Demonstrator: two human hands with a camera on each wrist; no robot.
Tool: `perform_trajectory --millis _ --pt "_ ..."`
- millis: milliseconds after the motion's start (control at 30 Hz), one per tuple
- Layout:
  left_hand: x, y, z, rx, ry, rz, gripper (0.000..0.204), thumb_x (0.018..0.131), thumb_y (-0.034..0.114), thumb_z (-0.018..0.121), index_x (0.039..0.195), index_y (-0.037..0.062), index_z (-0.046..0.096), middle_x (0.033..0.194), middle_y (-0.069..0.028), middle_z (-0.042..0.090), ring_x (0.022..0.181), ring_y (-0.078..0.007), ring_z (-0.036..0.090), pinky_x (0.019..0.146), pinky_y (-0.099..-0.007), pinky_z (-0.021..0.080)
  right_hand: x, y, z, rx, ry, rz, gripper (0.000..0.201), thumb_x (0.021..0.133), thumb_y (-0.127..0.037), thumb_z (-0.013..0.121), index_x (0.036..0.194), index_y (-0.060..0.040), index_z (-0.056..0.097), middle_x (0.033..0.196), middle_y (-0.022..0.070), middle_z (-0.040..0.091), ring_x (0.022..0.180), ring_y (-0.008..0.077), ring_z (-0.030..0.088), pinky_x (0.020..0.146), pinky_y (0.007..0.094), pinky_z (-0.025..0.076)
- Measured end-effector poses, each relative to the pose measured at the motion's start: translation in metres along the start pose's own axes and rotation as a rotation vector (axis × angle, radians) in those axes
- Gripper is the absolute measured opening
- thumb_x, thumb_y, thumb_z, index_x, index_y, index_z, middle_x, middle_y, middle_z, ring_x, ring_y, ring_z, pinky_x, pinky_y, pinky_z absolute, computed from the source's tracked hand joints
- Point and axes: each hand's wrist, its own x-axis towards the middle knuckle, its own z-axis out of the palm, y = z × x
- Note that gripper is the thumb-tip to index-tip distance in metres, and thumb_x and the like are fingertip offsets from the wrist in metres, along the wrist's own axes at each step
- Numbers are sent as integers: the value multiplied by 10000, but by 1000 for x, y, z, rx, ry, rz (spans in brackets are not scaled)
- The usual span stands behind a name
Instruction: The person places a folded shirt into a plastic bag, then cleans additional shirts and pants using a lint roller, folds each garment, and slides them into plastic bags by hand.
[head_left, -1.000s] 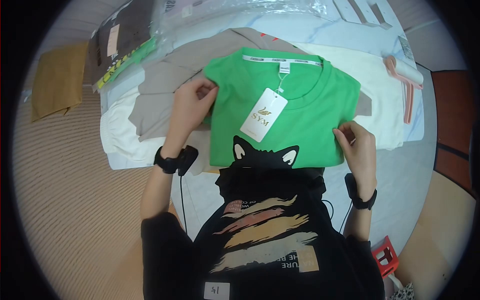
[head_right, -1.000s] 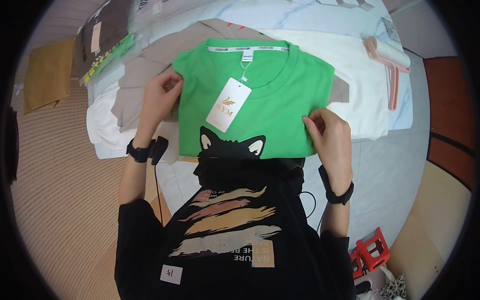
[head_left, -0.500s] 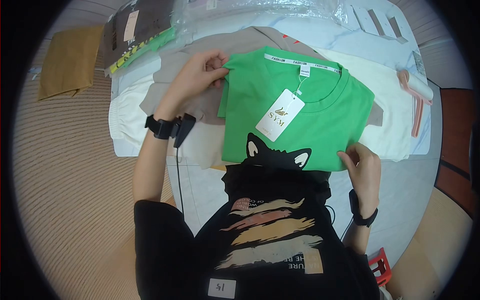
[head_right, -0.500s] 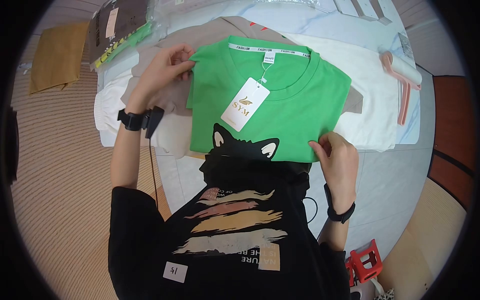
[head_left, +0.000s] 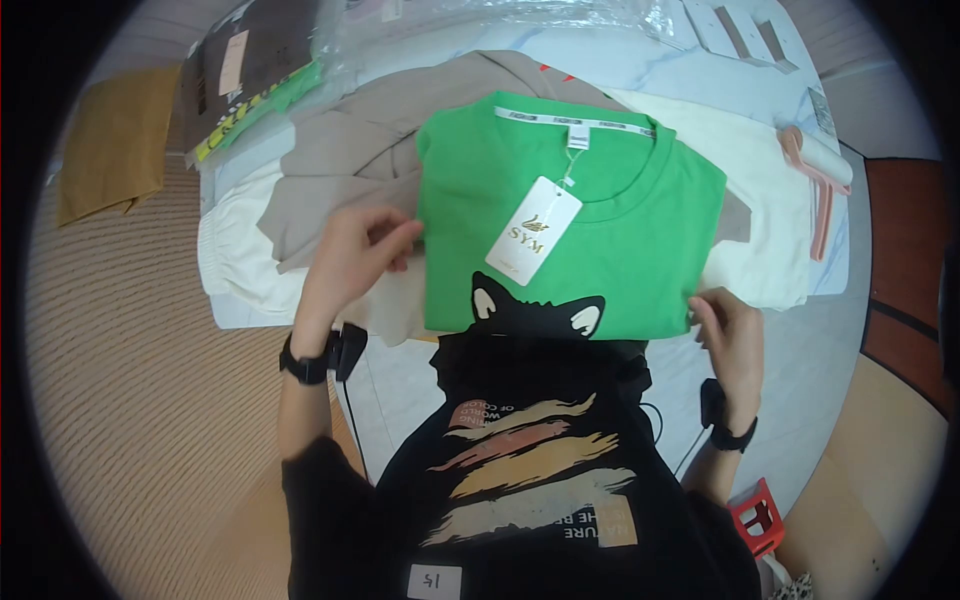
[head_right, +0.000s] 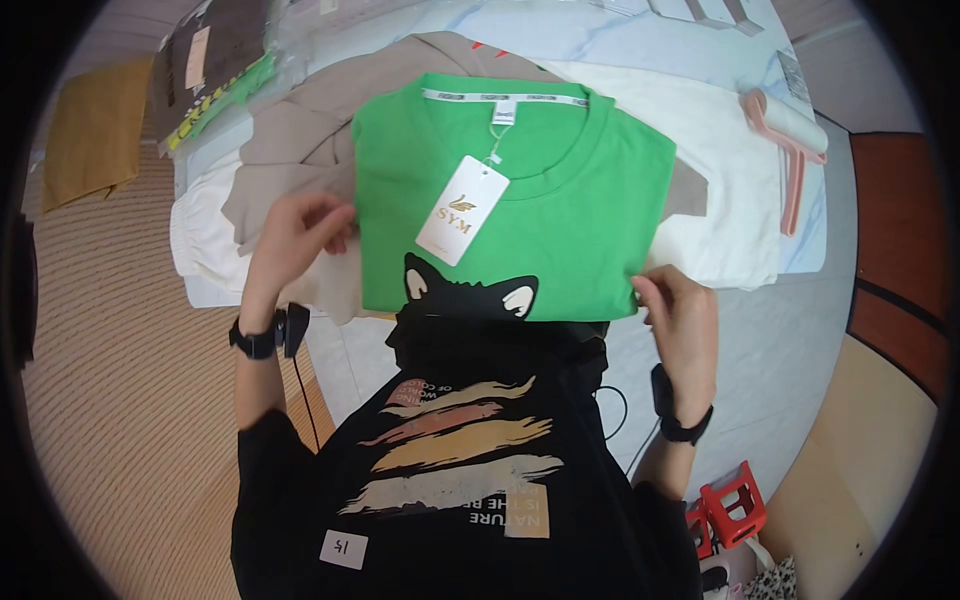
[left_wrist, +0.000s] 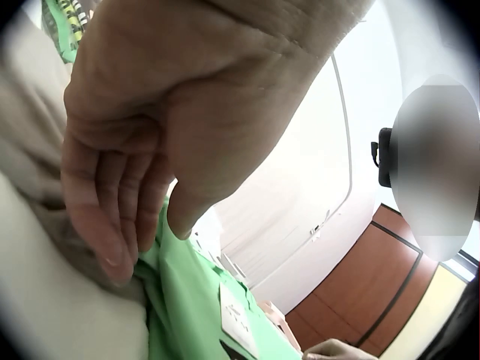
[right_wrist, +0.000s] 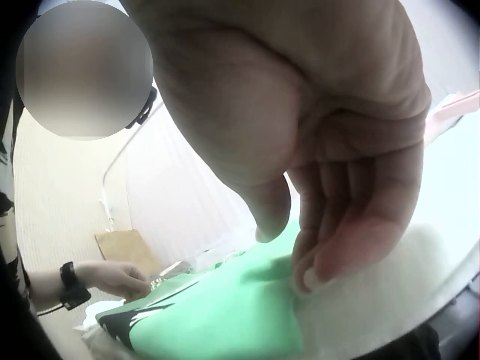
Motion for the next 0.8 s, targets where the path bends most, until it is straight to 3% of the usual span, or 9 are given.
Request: perform_trajectory --millis 133,200,367,533,633,700,733,800 --pt "0 2 27 -90 105 -41 214 1013 152 685 902 -31 694 721 -40 692 590 -92 633 545 -251 479 2 0 11 4 11 -91 235 949 -136 758 910 77 665 695 153 690 559 193 637 560 313 496" --pt "7 -4 28 92 175 -36 203 1018 139 675 913 -33 700 702 -33 681 591 -84 628 545 -241 484 4 -1 8 -47 -2 -95 235 947 -128 757 894 79 658 679 157 678 559 194 640 562 311 494" --pt "7 -7 14 -33 163 -34 181 1027 132 665 962 -34 699 700 -28 674 588 -79 620 541 -235 480 3 3 -5 16 62 -67 204 961 -116 734 845 46 685 674 84 699 568 104 635 553 272 485" --pt "9 3 25 -87 160 10 176 1029 131 666 992 -39 693 709 -18 673 581 -81 615 536 -235 473 5 2 5 100 69 -24 176 950 -105 741 888 53 694 701 95 709 571 122 635 562 280 493" --pt "8 5 27 -102 102 -1 160 1024 121 673 1015 -38 694 789 -24 701 667 -87 651 604 -236 506 3 -1 9 82 116 -82 152 934 -85 749 912 55 695 726 102 715 587 129 629 577 285 498" --pt "5 2 29 -330 88 96 132 1018 103 672 1032 -26 696 977 -44 723 839 -96 680 710 -238 530 4 1 13 59 157 -158 123 917 -54 749 920 51 686 742 101 707 613 134 618 603 289 500" --pt "5 6 31 -330 85 99 132 1018 103 672 1032 -26 696 977 -44 723 839 -96 680 710 -238 530 3 2 13 59 160 -156 123 917 -54 749 920 51 686 742 101 707 613 134 618 603 289 500" --pt "3 17 35 -652 104 107 127 1015 87 669 1096 -11 675 1143 -61 698 987 -108 673 795 -239 530 2 3 16 79 194 -219 103 933 -45 722 936 44 670 734 85 683 645 126 613 636 284 499"
